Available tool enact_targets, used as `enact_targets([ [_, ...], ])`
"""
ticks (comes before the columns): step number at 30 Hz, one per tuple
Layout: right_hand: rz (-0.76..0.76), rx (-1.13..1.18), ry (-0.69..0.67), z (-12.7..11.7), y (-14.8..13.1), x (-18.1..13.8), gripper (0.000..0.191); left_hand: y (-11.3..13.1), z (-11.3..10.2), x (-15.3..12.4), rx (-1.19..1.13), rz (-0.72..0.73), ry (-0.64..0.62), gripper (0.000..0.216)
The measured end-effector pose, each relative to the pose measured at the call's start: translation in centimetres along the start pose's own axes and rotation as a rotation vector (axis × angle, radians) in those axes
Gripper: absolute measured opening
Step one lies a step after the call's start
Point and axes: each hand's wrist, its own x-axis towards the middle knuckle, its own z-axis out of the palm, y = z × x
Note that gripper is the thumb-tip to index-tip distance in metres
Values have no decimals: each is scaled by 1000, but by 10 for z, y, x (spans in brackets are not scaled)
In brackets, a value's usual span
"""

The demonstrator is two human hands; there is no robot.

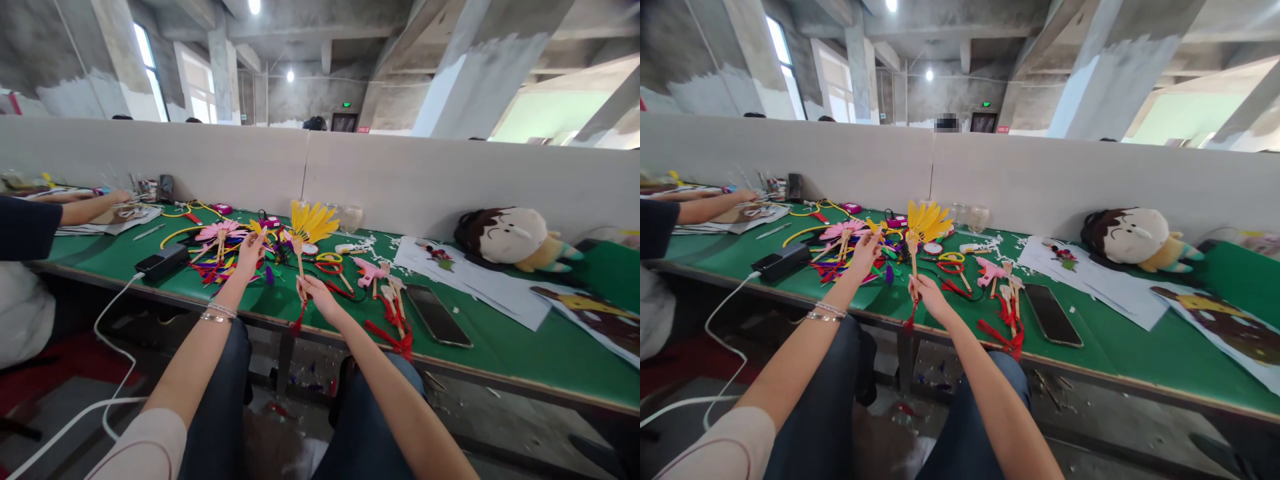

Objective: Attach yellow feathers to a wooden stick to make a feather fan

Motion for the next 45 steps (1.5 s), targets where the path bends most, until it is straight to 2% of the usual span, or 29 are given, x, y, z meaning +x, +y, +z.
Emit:
enact_targets([
  [4,27,-1,-56,-2,0,1,41,2,-4,2,-54,71,14,39],
  [12,48,-52,-209,3,-5,-7,37,1,1,-2,-8,128,-3,38],
  [34,42,-156,-255,7,-12,-14,37,3,-4,-1,22,69,31,34],
  [45,25,-192,-275,5,-8,-12,37,-1,-6,0,12,97,19,36],
])
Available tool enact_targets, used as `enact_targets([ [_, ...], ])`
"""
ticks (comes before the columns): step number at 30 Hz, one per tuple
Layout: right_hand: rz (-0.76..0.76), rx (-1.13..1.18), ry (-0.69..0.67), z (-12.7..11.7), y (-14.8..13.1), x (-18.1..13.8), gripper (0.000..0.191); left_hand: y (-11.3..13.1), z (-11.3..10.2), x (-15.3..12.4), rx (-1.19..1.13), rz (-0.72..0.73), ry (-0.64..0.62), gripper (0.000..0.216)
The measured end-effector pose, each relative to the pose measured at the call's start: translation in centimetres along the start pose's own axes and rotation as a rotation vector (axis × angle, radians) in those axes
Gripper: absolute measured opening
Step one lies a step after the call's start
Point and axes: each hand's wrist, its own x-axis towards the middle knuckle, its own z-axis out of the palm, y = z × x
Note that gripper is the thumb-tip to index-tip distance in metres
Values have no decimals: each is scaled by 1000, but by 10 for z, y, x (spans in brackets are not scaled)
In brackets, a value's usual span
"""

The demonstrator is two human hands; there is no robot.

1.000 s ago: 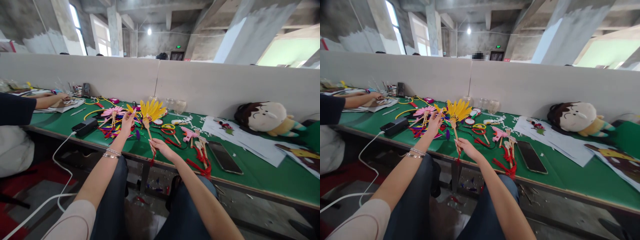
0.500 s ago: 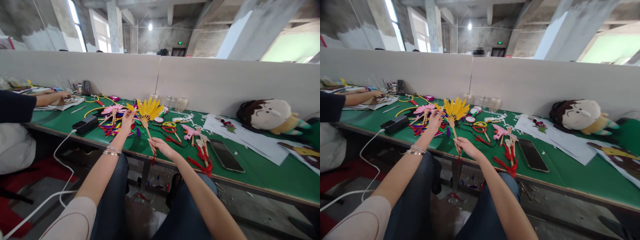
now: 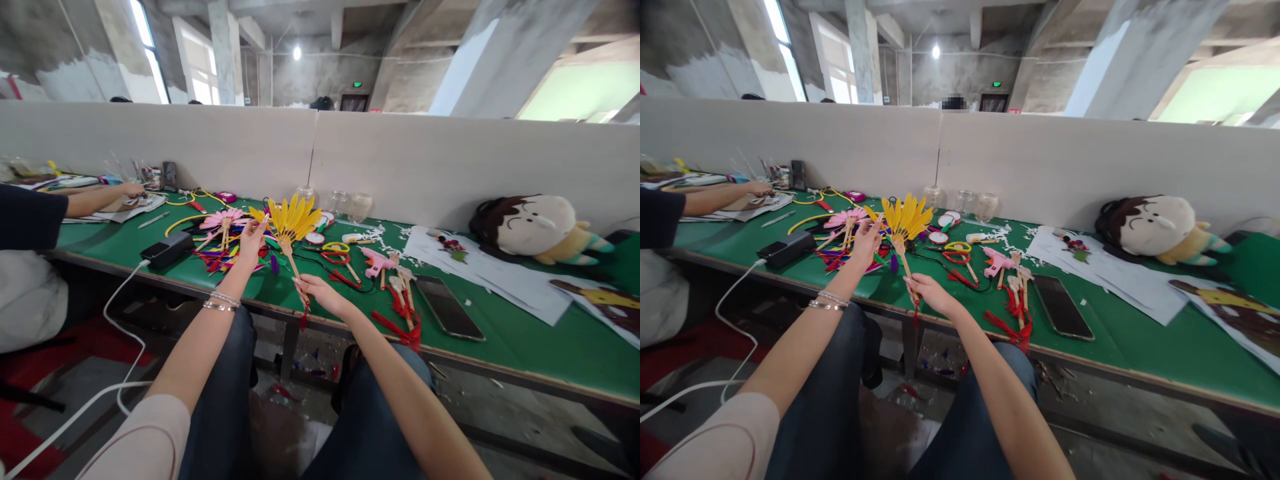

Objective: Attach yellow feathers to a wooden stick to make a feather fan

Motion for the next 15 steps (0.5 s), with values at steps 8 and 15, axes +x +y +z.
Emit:
enact_targets([
  [8,-5,5,4,-1,1,1,37,3,1,0,10,19,32,31],
  [15,-10,-11,-18,-2,9,3,39,-2,0,1,39,30,52,32],
])
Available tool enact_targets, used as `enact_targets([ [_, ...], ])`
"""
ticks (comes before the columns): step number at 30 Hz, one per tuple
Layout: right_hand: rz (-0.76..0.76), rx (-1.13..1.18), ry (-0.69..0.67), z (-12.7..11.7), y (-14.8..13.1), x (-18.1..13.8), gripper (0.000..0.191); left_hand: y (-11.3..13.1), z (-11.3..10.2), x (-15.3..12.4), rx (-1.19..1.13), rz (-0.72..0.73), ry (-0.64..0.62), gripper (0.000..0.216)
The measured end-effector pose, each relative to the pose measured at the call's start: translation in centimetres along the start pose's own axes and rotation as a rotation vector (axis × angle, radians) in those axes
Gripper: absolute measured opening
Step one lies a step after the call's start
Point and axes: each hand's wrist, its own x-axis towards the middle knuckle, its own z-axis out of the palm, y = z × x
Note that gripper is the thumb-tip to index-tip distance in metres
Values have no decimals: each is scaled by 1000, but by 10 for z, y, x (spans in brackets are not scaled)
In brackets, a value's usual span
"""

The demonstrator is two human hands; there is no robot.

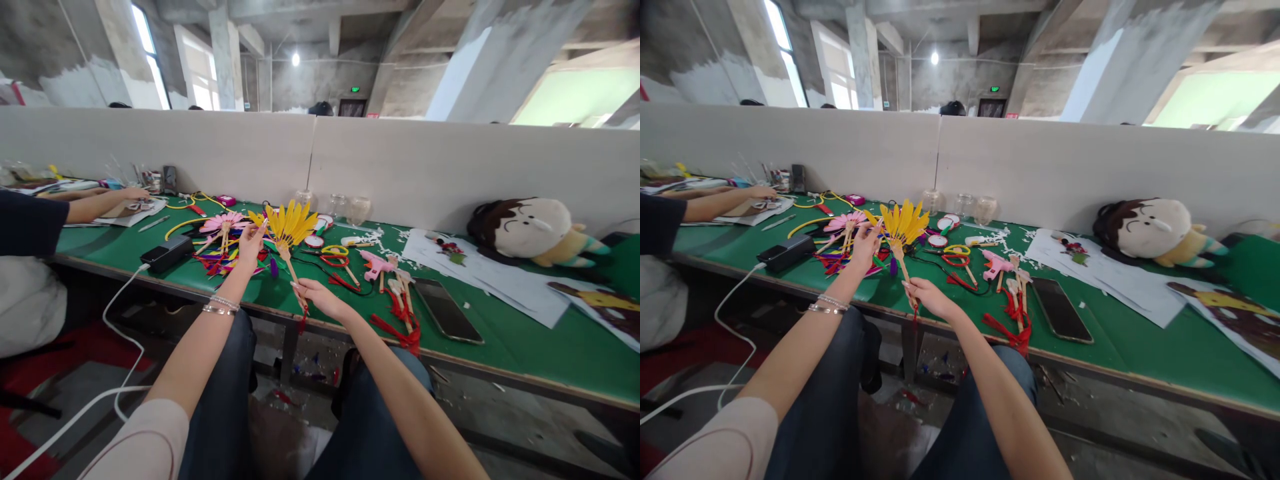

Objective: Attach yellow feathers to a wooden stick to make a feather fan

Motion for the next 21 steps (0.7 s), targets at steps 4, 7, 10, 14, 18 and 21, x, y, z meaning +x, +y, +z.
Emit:
enact_targets([
  [4,8,-14,-1,0,4,1,40,-2,-1,1,4,36,12,32],
  [7,16,-5,-12,0,4,0,39,0,-1,1,3,23,38,32],
  [10,12,0,-9,0,2,0,39,3,0,-1,15,-2,50,32],
  [14,-5,-14,21,-1,-2,-1,40,5,2,-3,-2,-21,48,31],
  [18,-5,-20,35,-1,-4,-1,41,8,5,-6,-88,-185,-43,35],
  [21,-6,-14,37,-1,-4,-1,41,8,7,-8,-61,-260,-114,42],
])
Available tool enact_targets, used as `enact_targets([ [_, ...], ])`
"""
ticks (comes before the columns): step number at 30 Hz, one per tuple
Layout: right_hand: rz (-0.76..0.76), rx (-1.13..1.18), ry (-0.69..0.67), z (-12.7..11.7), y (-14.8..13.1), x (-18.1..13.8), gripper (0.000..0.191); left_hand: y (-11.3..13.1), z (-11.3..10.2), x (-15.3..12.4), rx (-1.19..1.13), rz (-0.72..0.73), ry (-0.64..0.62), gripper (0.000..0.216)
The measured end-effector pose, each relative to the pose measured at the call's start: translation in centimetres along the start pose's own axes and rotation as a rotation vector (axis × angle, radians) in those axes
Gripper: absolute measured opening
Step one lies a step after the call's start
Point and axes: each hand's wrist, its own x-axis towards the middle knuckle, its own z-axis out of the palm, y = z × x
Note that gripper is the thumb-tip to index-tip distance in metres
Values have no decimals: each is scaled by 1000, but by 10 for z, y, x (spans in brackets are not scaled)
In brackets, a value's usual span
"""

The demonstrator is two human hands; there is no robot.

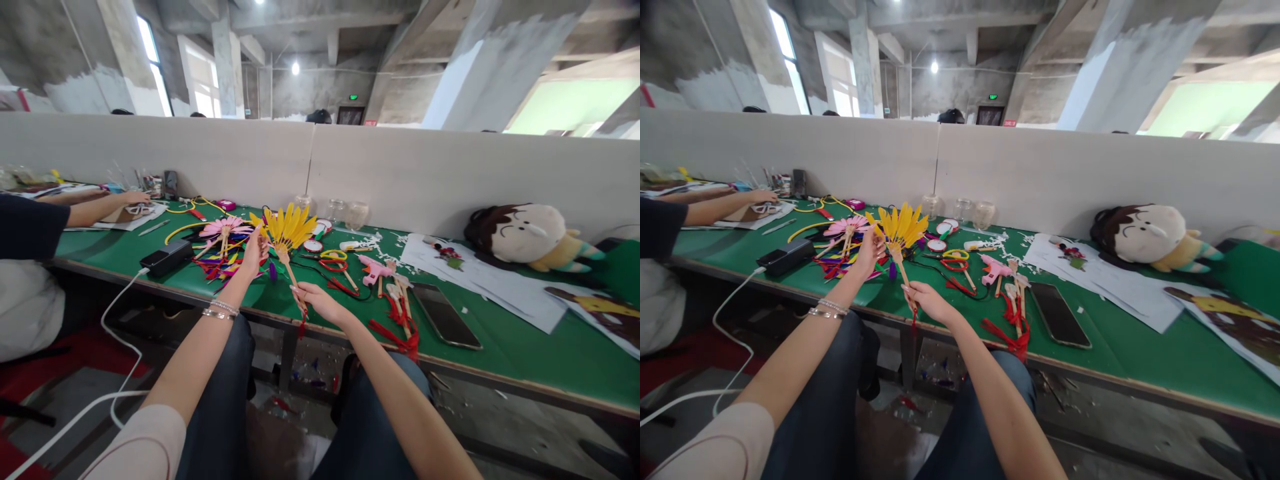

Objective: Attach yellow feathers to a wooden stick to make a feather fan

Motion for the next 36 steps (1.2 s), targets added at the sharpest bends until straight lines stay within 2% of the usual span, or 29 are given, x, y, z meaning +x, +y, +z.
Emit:
enact_targets([
  [3,4,18,-15,0,1,1,41,-2,1,-1,112,62,-19,45],
  [9,27,110,-63,-1,-3,0,38,-7,1,-4,239,168,-144,45],
  [19,18,64,-79,-3,1,-2,37,-3,-3,-6,185,123,-273,38],
  [36,8,117,-102,0,-1,-3,36,-3,-1,-6,100,91,-306,33],
])
